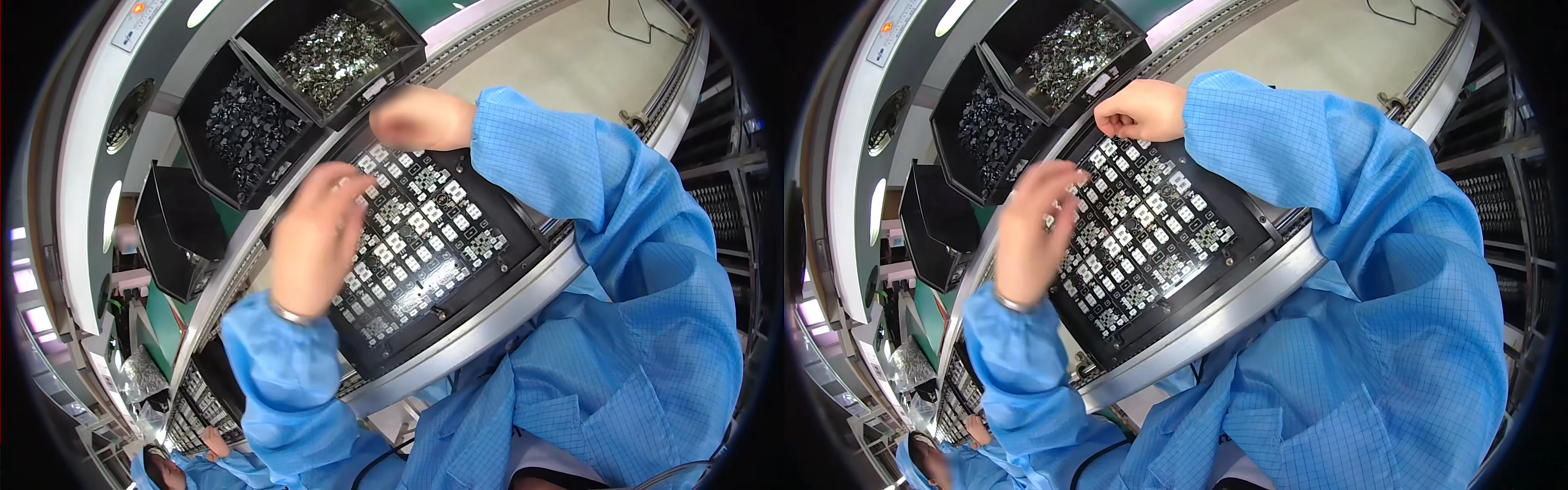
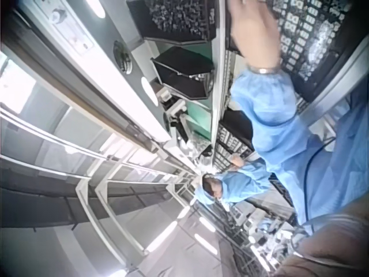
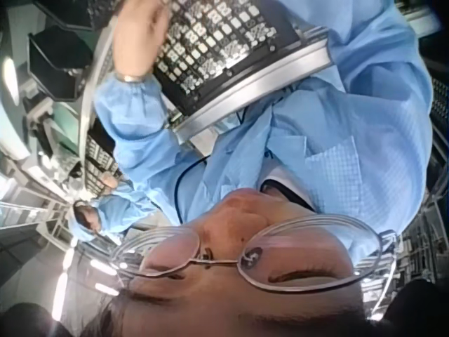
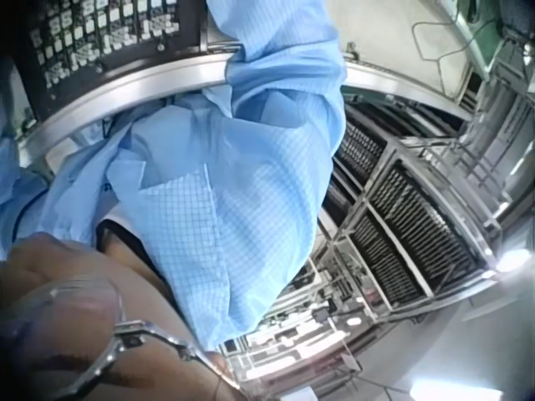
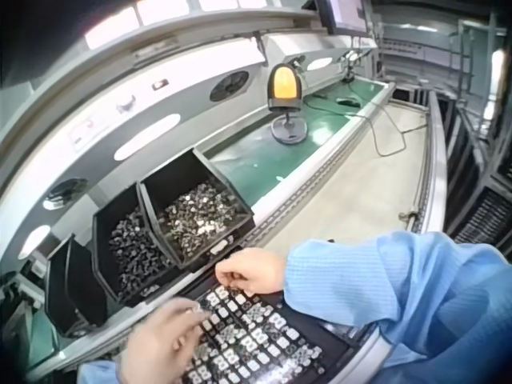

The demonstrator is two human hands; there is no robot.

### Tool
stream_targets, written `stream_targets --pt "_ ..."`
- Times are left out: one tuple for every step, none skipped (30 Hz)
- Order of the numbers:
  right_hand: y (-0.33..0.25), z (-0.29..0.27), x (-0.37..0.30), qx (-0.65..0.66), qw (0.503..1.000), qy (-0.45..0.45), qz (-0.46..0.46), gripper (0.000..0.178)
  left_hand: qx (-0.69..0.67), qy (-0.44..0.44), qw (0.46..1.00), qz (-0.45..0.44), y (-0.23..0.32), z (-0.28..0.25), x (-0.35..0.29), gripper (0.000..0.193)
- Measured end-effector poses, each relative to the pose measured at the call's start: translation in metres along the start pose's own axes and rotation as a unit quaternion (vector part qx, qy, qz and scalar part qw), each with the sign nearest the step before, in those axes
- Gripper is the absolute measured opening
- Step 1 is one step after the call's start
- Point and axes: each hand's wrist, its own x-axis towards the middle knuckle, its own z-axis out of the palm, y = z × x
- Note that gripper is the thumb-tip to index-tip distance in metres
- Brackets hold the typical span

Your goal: Assembling small electronic components onto printed circuit boards at a manual assembly station.

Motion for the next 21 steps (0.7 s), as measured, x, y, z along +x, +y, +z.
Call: stream_targets --pt "0.0 -0.002 -0.001 -0.004 1.0 -0.005 0.009 0.009 -0.014 0.027 1.0 -0.004 -0.009 -0.008 0.01 0.022" --pt "0.0 -0.003 -0.003 -0.008 1.0 -0.008 0.02 0.01 -0.011 0.053 0.998 -0.014 -0.019 -0.013 0.02 0.019" --pt "0.002 -0.005 -0.004 -0.009 1.0 -0.008 0.019 0.01 -0.003 0.058 0.998 -0.031 -0.031 -0.019 0.03 0.019" --pt "0.002 -0.005 -0.003 -0.009 1.0 -0.013 0.016 0.01 0.02 0.076 0.996 -0.038 -0.045 -0.023 0.037 0.019" --pt "0.003 -0.007 -0.003 -0.011 1.0 -0.018 0.014 0.01 0.064 0.081 0.993 -0.05 -0.06 -0.025 0.043 0.02" --pt "-0.004 -0.004 0.002 -0.007 1.0 -0.024 0.0 0.01 0.074 0.088 0.992 -0.061 -0.075 -0.031 0.038 0.02" --pt "-0.004 -0.004 0.001 -0.014 0.999 -0.03 0.008 0.01 0.136 0.095 0.985 -0.041 -0.098 -0.025 0.043 0.021" --pt "-0.003 -0.004 0.001 -0.019 0.999 -0.035 0.014 0.01 0.202 0.1 0.974 -0.024 -0.118 -0.02 0.047 0.023" --pt "-0.007 -0.002 0.002 -0.018 0.999 -0.036 0.008 0.01 0.198 0.059 0.978 -0.032 -0.13 -0.022 0.044 0.024" --pt "-0.006 0.0 0.001 -0.026 0.999 -0.021 -0.009 0.009 0.189 0.017 0.981 -0.033 -0.141 -0.018 0.046 0.025" --pt "-0.005 0.002 0.001 -0.033 0.999 -0.007 -0.027 0.008 0.161 0.026 0.985 -0.049 -0.15 -0.012 0.047 0.023" --pt "-0.002 0.002 0.0 -0.05 0.997 0.006 -0.054 0.008 0.16 0.026 0.986 -0.044 -0.146 -0.011 0.054 0.023" --pt "0.0 -0.001 -0.001 -0.052 0.997 0.009 -0.052 0.008 0.191 0.016 0.979 -0.067 -0.139 -0.011 0.059 0.022" --pt "0.001 -0.003 -0.001 -0.067 0.997 -0.019 -0.022 0.011 0.222 0.007 0.971 -0.09 -0.134 -0.01 0.064 0.02" --pt "0.0 -0.006 0.0 -0.082 0.995 -0.049 0.005 0.014 0.223 0.009 0.971 -0.089 -0.135 -0.009 0.065 0.02" --pt "-0.003 -0.006 0.001 -0.083 0.995 -0.048 0.004 0.014 0.23 0.032 0.969 -0.084 -0.137 -0.006 0.065 0.018" --pt "-0.006 -0.005 0.001 -0.094 0.994 -0.052 0.016 0.015 0.238 0.054 0.967 -0.079 -0.139 -0.004 0.066 0.016" --pt "-0.009 -0.004 0.001 -0.104 0.993 -0.055 0.03 0.017 0.235 0.06 0.968 -0.069 -0.138 -0.004 0.066 0.016" --pt "-0.01 -0.006 0.001 -0.071 0.995 -0.055 0.036 0.013 0.237 0.061 0.967 -0.068 -0.137 -0.005 0.067 0.016" --pt "-0.008 -0.007 0.002 -0.072 0.995 -0.053 0.035 0.013 0.213 0.052 0.968 -0.122 -0.135 -0.006 0.068 0.016" --pt "-0.004 -0.009 0.004 -0.081 0.994 -0.07 0.026 0.012 0.187 0.044 0.966 -0.174 -0.132 -0.007 0.071 0.016"
